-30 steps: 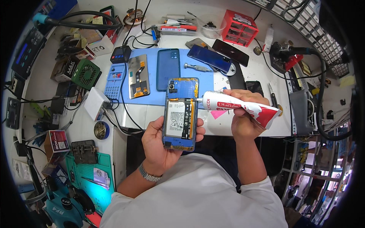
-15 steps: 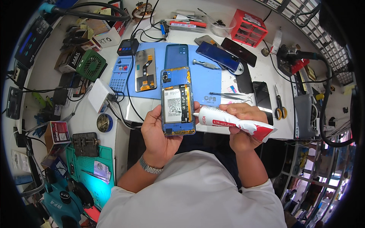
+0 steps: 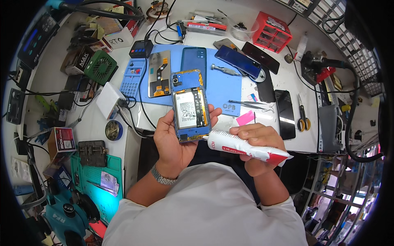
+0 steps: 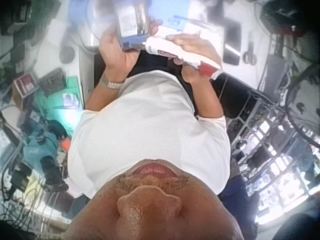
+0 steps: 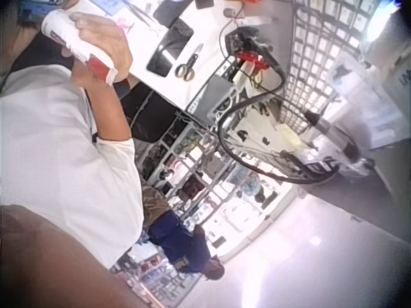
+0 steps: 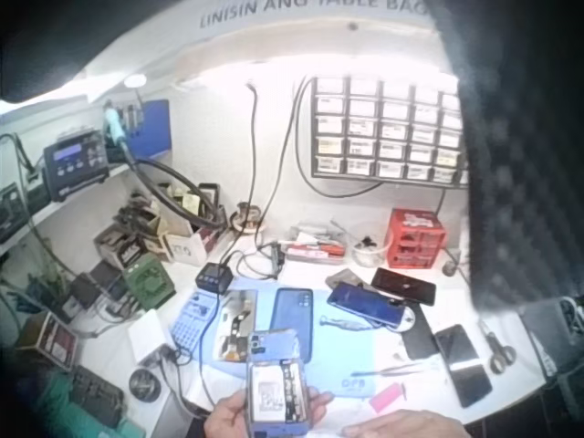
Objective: The person disassembles a smartphone, removes the battery, and applies adhesive to the frame. They then reassemble the device and test the screen functionality by interacting with the display.
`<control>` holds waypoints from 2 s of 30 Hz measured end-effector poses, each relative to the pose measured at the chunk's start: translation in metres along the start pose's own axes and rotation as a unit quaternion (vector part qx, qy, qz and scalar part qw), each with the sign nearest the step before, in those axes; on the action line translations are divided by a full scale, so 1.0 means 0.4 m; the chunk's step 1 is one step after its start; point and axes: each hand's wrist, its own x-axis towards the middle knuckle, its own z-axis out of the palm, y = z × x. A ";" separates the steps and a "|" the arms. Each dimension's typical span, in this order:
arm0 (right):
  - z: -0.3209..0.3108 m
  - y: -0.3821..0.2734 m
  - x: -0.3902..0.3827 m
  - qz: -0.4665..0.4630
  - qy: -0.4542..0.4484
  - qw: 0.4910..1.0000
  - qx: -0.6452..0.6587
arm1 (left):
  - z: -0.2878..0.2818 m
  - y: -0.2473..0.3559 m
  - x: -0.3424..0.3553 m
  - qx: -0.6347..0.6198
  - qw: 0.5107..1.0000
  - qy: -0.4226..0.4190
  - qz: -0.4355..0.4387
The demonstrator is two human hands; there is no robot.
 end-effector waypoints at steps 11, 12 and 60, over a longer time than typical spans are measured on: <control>-0.039 0.051 0.213 -0.114 -0.096 0.913 -0.380 | -0.060 0.040 -0.026 0.107 0.988 0.041 0.100; -0.051 0.081 0.230 -0.108 -0.107 0.902 -0.403 | -0.062 0.046 -0.031 0.112 0.986 0.044 0.112; -0.142 0.018 0.330 0.249 0.026 0.955 -0.157 | -0.089 0.044 -0.041 0.203 0.979 0.023 0.018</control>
